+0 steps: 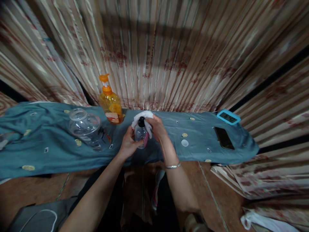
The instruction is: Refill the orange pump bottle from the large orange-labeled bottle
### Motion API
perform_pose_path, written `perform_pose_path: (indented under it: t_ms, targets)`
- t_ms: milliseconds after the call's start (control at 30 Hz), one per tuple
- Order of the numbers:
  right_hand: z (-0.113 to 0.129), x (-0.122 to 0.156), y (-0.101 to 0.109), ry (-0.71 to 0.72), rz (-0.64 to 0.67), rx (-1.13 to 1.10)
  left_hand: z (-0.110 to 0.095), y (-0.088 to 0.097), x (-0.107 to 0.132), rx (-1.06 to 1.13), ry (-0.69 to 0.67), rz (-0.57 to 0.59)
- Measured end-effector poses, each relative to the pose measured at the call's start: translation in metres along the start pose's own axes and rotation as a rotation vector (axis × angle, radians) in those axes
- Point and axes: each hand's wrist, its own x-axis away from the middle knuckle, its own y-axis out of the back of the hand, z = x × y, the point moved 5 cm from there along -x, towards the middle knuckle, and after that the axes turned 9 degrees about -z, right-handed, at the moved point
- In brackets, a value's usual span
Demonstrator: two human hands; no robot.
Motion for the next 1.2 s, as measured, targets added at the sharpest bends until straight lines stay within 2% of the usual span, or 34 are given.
perform_pose_path:
  t_ms: [133,333,533,667,767,867,1067,1133,1200]
  targets:
    - [0.006,-0.018,0.005,-0.107,0.174,0.083,0.001,-0.001,0.0,0.032,0.022,0.038]
    - [0.007,-0.039,0.001,-0.23,0.39,0.216,-0.003,-0.004,-0.002,0.214,0.073,0.071]
    - [0.008,-0.045,-0.015,-0.283,0.505,0.268,-0.002,-0.006,-0.003,0.245,0.161,0.112]
    - [0.009,-0.046,-0.018,-0.312,0.518,0.295,0.001,-0.006,-0.005,0.246,0.167,0.111]
    - [0.008,-0.042,-0.017,-0.302,0.443,0.281,0.003,-0.006,-0.007,0.237,0.162,0.092]
    - [0.005,-0.032,-0.015,-0.221,0.28,0.221,0.003,-0.007,-0.007,0.234,0.167,0.061]
    - [-0.01,0.015,0.001,0.129,-0.185,0.13,-0.004,-0.013,-0.003,0.316,0.103,0.028]
    - [-0.015,0.035,0.002,0.225,-0.265,0.155,-0.005,-0.014,-0.002,0.336,0.087,0.019]
    - [-0.02,0.05,0.0,0.295,-0.285,0.19,-0.003,-0.013,-0.001,0.336,0.081,-0.017]
